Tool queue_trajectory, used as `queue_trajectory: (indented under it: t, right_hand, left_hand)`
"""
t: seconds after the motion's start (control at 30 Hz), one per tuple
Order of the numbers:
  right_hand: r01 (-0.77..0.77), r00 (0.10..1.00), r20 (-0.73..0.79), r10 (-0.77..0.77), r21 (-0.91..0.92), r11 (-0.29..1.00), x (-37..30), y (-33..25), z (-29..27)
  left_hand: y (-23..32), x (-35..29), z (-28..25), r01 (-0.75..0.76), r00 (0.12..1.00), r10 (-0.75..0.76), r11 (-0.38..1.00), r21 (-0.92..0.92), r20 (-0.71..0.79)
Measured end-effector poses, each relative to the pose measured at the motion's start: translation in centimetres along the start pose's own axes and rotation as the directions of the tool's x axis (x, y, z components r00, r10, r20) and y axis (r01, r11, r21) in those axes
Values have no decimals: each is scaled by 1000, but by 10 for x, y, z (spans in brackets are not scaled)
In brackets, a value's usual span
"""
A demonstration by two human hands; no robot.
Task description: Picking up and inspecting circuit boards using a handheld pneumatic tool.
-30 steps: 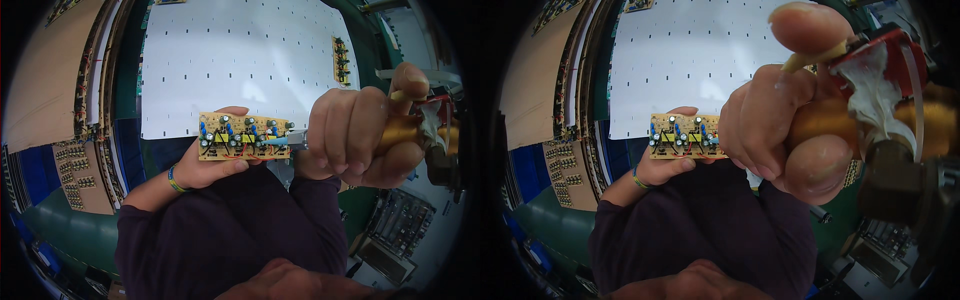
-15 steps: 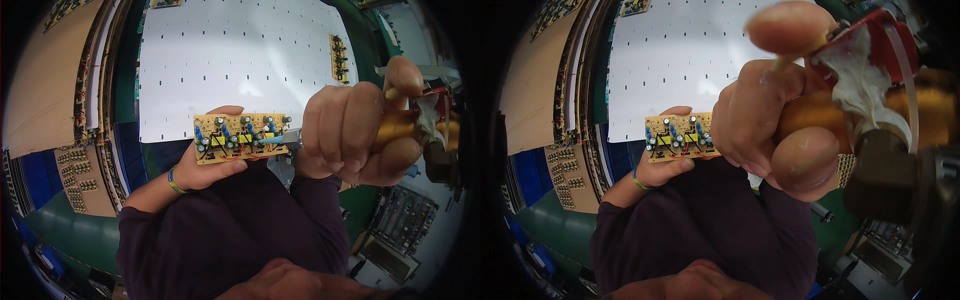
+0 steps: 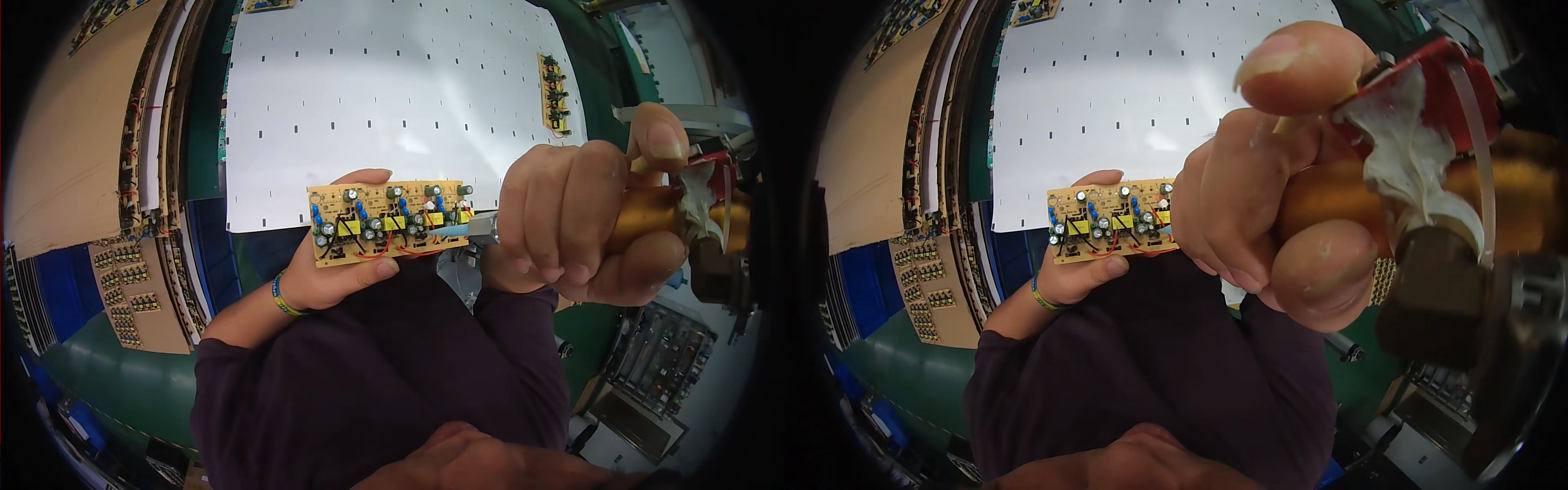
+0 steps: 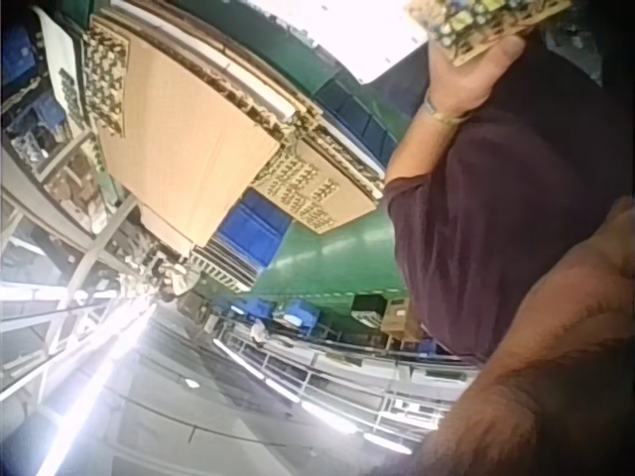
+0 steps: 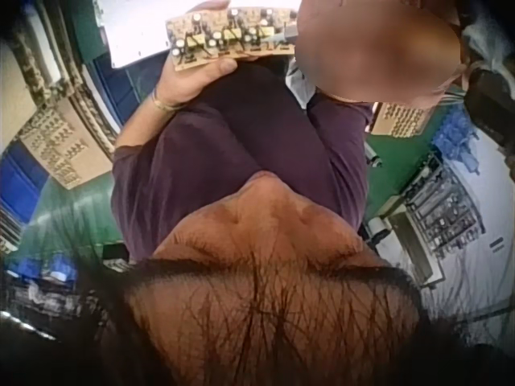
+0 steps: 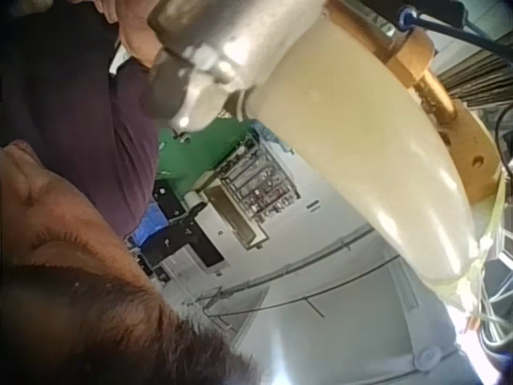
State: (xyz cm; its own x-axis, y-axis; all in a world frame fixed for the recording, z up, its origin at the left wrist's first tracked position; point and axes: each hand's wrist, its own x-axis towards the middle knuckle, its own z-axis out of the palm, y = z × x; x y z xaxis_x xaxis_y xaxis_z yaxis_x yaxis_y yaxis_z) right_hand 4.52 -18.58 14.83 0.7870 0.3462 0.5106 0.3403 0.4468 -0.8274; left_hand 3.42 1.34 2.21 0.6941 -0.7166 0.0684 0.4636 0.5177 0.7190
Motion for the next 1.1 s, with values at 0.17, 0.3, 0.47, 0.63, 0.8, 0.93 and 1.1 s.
queue_trajectory:
  t: [0.17, 0.3, 0.47, 0.63, 0.8, 0.93, 1.1]
  right_hand:
    - [7, 1000, -13, -7, 19, 1000, -1, 2, 0]
    - [2, 1000, -24, -1, 18, 1000, -2, 0, 1]
    - [-3, 1000, 11, 3, 24, 1000, 2, 0, -1]
    - [122, 993, -11, -121, 72, 990, 5, 4, 2]
    - [32, 999, -16, -31, 104, 994, 6, 7, 5]
    - [-33, 998, -55, 33, 19, 999, 3, 6, 7]
    - [13, 998, -65, -13, 4, 1000, 3, 9, 8]
  left_hand:
    - [-1, -1, 0, -9, 1000, 9, 1000, 3, -2]
    - [0, -1, 0, 0, 1000, 0, 1000, 11, 2]
    - [0, -1, 1, 16, 1000, -16, 1000, 15, 5]
    - [-10, -4, -1, 47, 998, -50, 996, 76, 37]
    - [-10, -3, 2, 8, 995, -26, 983, 183, 91]
    - [-8, -4, 4, 38, 997, -50, 984, 173, 64]
    - [-7, -4, 5, 14, 997, -27, 982, 187, 68]
